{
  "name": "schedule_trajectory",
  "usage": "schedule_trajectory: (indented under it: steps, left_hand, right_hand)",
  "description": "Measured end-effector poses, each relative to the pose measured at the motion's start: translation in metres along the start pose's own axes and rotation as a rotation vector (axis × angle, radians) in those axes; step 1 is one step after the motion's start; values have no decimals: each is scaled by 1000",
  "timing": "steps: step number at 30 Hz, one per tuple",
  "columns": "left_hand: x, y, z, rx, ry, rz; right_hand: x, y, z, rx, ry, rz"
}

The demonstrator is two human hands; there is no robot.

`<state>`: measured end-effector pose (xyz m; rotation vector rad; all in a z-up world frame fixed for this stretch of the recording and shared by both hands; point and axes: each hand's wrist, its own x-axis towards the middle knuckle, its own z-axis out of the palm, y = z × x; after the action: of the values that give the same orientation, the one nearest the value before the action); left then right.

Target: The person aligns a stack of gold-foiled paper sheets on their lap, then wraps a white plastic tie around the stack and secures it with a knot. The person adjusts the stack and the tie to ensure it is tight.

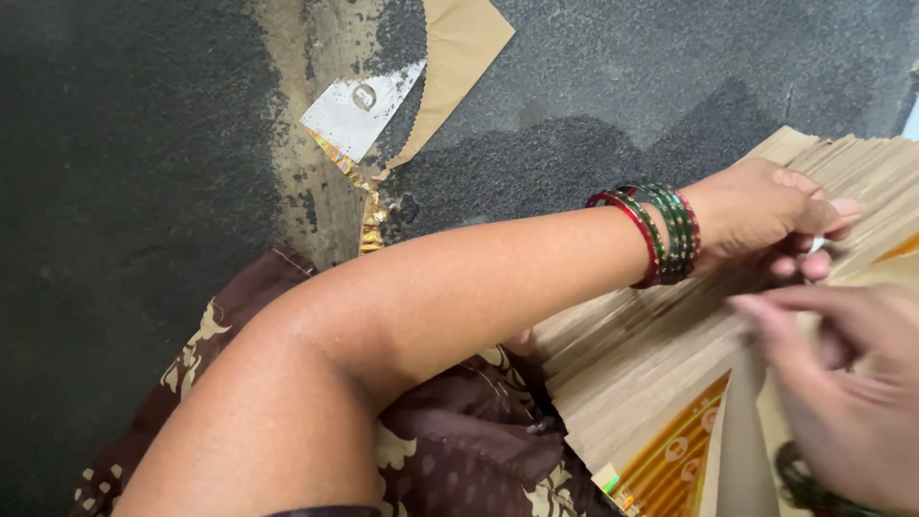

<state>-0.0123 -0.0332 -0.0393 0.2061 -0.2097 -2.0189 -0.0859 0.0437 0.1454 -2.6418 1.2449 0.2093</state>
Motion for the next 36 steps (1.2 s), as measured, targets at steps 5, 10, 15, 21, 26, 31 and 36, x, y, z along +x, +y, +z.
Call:
schedule_trajectory:
  steps: [5,10,15,21,26,31,36]
  left_hand:
    - [-12,9,1,100,-16,54]
    - [-18,8,-3,103,13,43]
    - [-29,22,0,110,-26,35]
    - [-62,62,13,910,124,72]
    - [-97,67,16,1719,441,55]
    - [-116,48,73,1530,438,762]
    - [-94,18,127,1820,118,1104]
  right_hand:
    - [-15,43,8,317,137,334]
    - [-8,26,0,284,93,200]
    - [-4,24,-2,312,116,186]
    - [4,4,-7,251,203,177]
    - [1,14,-1,324,249,157]
    - [-3,22,9,355,278,275]
    - [4,22,16,479,285,312]
